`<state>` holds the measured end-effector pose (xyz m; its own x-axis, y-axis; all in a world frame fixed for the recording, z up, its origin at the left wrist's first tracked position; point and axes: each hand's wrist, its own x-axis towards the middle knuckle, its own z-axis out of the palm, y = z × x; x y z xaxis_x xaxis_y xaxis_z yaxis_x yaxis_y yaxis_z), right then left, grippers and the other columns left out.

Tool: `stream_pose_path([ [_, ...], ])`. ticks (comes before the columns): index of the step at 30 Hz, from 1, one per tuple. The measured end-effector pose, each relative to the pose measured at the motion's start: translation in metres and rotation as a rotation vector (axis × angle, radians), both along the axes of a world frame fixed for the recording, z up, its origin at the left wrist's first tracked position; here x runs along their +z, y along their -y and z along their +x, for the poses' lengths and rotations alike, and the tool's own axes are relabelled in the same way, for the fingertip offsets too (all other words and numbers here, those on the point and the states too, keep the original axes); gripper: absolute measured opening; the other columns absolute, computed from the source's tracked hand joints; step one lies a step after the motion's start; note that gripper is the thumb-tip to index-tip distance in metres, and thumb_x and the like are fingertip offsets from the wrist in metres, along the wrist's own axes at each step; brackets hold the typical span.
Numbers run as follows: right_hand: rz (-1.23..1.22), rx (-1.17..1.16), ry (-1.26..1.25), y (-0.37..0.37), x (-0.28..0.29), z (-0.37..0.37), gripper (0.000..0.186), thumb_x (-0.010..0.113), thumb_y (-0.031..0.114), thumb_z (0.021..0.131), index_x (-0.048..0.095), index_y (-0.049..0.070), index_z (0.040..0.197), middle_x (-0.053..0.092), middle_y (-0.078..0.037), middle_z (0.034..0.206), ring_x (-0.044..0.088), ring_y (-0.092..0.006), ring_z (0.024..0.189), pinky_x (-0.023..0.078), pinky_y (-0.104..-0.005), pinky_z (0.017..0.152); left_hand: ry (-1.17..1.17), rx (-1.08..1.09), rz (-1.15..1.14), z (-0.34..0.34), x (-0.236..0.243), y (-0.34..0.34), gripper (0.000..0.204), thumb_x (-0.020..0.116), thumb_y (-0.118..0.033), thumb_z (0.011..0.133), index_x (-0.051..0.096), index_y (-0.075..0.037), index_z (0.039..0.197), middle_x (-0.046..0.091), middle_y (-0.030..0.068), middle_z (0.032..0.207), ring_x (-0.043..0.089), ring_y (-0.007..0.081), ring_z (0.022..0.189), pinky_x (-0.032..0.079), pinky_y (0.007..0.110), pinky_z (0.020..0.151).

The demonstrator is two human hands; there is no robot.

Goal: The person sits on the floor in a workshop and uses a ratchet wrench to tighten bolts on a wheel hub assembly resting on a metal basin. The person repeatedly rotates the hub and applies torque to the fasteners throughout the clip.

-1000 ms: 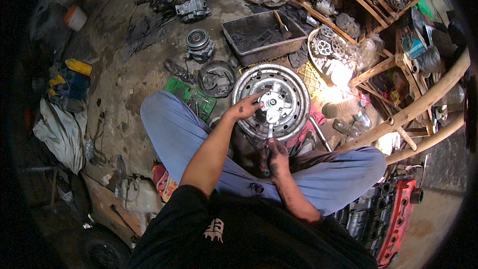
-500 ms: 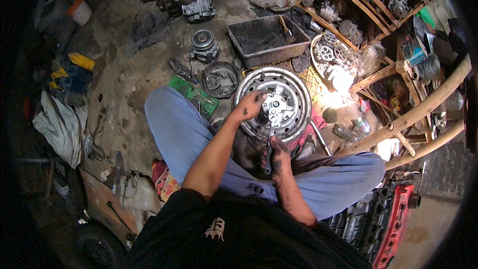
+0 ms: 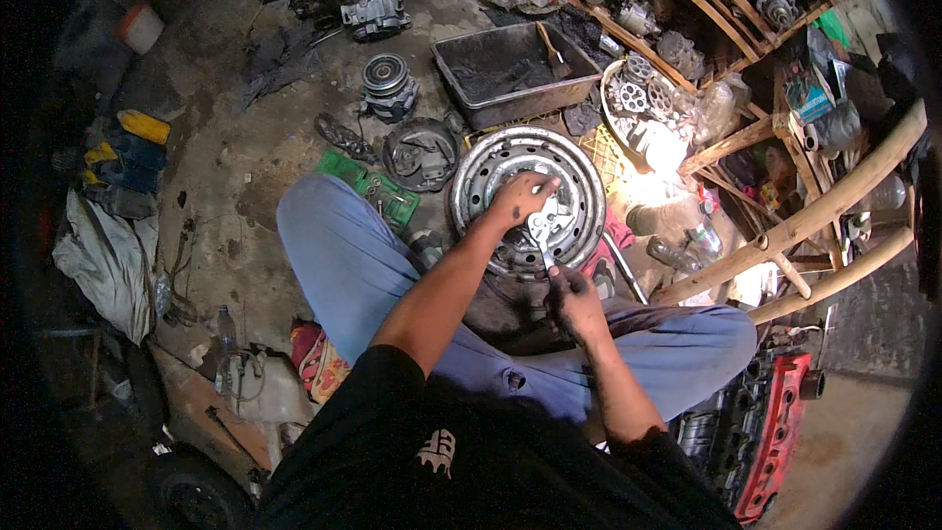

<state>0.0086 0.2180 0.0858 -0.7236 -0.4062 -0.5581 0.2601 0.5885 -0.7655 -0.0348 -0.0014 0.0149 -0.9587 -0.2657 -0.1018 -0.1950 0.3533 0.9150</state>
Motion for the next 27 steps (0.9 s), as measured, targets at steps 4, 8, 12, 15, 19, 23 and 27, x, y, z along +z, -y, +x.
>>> stream_pose_path([
  [4,0.066,0.011,-0.166,0.004,0.006,0.011,0.044,0.062,0.038,0.093,0.065,-0.003,0.110,0.067,-0.018,0.088,0.064,-0.0261,0.080,0.048,-0.0364,0.076,-0.155,-0.111,0.211,-0.007,-0.014,0.009,0.059,0.045,-0.055,0.096,0.069,-0.004,0.112,0.068,0.0178,0.110,0.059,0.0343,0.112,0.040,0.037,0.102],
  [8,0.084,-0.028,-0.223,0.003,0.007,0.011,0.041,0.064,0.035,0.092,0.066,-0.003,0.109,0.067,-0.024,0.102,0.064,-0.0332,0.101,0.047,-0.0386,0.089,-0.053,-0.367,0.153,0.007,0.025,0.009,0.061,0.045,-0.060,0.094,0.071,-0.007,0.109,0.059,0.0144,0.129,0.048,0.0285,0.128,0.026,0.047,0.112],
  [12,0.063,-0.020,-0.224,-0.003,-0.011,0.014,0.039,0.066,0.033,0.091,0.066,-0.003,0.106,0.067,-0.024,0.099,0.066,-0.0353,0.096,0.048,-0.0399,0.087,-0.002,-0.446,-0.340,0.028,0.037,-0.003,0.047,0.056,-0.052,0.090,0.075,-0.010,0.093,0.054,0.0135,0.137,0.042,0.0243,0.134,0.016,0.053,0.116],
  [15,-0.026,-0.122,-0.220,-0.003,-0.011,0.025,0.035,0.065,0.029,0.091,0.066,-0.004,0.103,0.067,-0.024,0.095,0.067,-0.0344,0.089,0.049,-0.0398,0.084,-0.106,-0.293,-0.266,0.032,0.023,-0.006,0.034,0.064,-0.039,0.086,0.076,-0.008,0.080,0.062,0.0137,0.125,0.051,0.0262,0.125,0.021,0.050,0.114],
  [19,-0.028,-0.305,-0.502,0.002,0.013,0.052,0.029,0.064,0.023,0.092,0.066,-0.005,0.100,0.069,-0.022,0.091,0.067,-0.0328,0.084,0.049,-0.0395,0.081,-0.191,-0.160,-0.195,0.033,0.009,-0.012,0.021,0.065,-0.022,0.086,0.074,-0.004,0.078,0.066,0.0165,0.117,0.058,0.0309,0.114,0.034,0.045,0.104],
  [23,0.002,-0.629,-0.713,-0.002,-0.029,0.078,0.021,0.064,0.016,0.092,0.066,-0.005,0.094,0.069,-0.018,0.084,0.067,-0.0289,0.079,0.050,-0.0382,0.076,-0.176,-0.108,-0.189,0.032,0.016,-0.019,0.022,0.063,-0.017,0.088,0.072,-0.003,0.074,0.067,0.0137,0.116,0.057,0.0297,0.114,0.038,0.040,0.102],
  [27,-0.008,-0.599,-0.831,-0.009,-0.035,0.069,0.016,0.063,0.010,0.092,0.064,-0.004,0.086,0.067,-0.016,0.077,0.064,-0.0278,0.068,0.049,-0.0365,0.067,-0.169,-0.227,-0.056,0.024,0.019,-0.007,0.029,0.059,-0.028,0.092,0.073,-0.004,0.085,0.069,0.0128,0.105,0.060,0.0282,0.106,0.042,0.037,0.096],
])
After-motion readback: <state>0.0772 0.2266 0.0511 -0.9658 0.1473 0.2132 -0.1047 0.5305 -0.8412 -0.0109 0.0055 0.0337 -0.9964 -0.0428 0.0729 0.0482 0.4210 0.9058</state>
